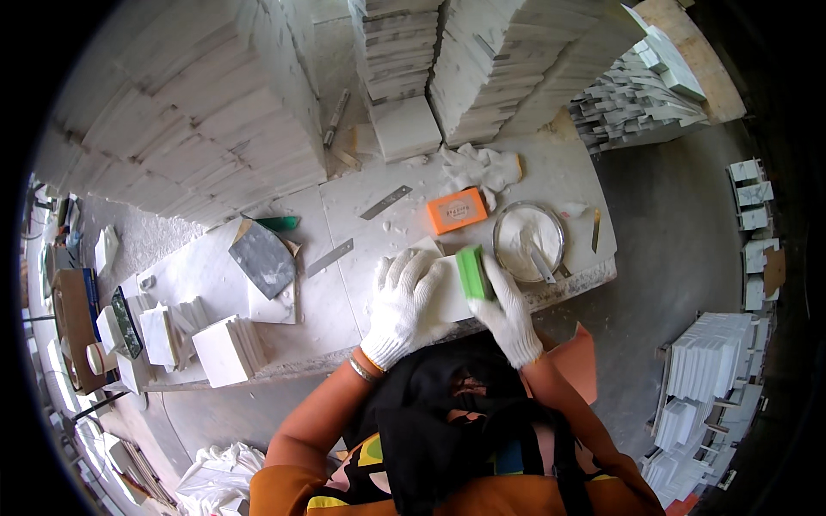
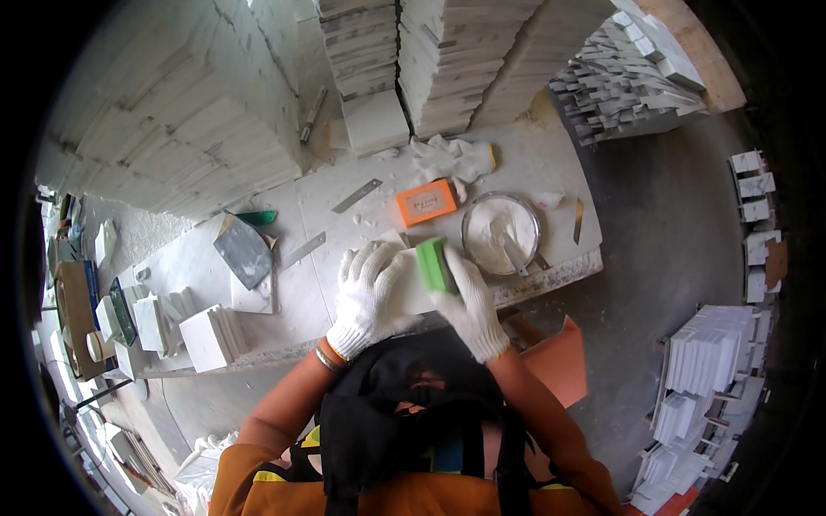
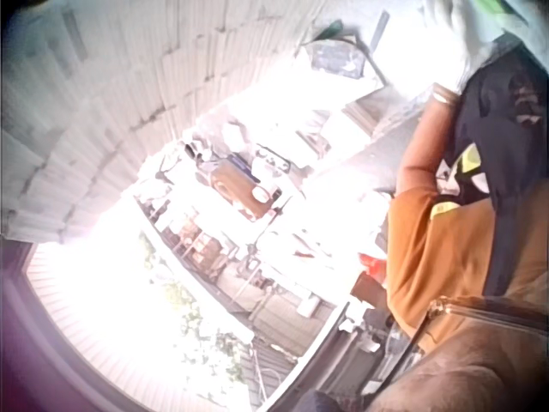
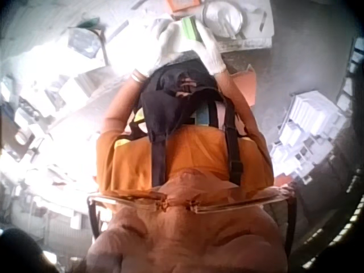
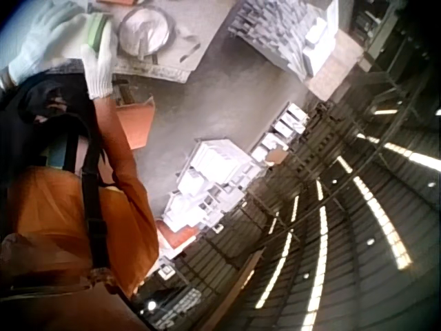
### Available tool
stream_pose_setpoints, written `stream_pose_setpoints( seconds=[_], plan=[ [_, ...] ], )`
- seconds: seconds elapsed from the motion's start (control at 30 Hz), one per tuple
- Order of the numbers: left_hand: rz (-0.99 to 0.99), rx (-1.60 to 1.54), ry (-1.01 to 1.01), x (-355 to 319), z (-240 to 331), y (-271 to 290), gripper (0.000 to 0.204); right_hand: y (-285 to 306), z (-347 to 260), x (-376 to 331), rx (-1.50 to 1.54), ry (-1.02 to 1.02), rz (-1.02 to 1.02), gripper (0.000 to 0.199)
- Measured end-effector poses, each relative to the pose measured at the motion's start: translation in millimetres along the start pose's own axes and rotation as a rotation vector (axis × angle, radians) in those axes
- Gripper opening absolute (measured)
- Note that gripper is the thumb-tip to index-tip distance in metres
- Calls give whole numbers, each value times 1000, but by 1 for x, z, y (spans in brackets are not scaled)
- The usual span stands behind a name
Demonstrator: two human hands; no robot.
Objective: The person applies a white paste to the edges of small white rectangular tiles using a metal spatula, then rubs the edges with a green sponge. The person repeats this process on multiple tiles, handling them one at a time.
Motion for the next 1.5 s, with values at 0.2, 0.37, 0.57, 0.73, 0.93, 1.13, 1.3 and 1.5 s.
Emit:
stream_pose_setpoints(
  seconds=[0.2,0.37,0.57,0.73,0.93,1.13,1.3,1.5],
  plan=[
    [40,-19,-6,-2,2,7,97,-5,13,18,516,-285,-48,69],
    [20,-22,-28,-1,1,7,99,0,-7,8,-12,-39,-53,70],
    [44,-34,-32,0,5,14,99,0,3,12,195,-153,-61,68],
    [69,-22,-29,-2,2,7,99,-2,-8,4,5,-63,-46,70],
    [10,-10,-4,-2,1,5,98,4,-4,11,50,-211,-94,70],
    [35,-7,-24,-2,1,1,99,2,-7,18,-185,-37,-1,72],
    [8,-12,-5,-3,1,2,98,3,-7,15,-13,-124,-65,71],
    [24,-27,-25,-3,1,3,100,0,2,11,93,-190,-42,68]
  ],
)
Point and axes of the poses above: each hand's wrist, its own x-axis towards the middle knuckle, its own y-axis out of the back of the hand, z = x × y, the point moved 7 cm from there along x, towards the middle knuckle, and after that the axes turned 12 degrees about -z, right-handed, at the moved point
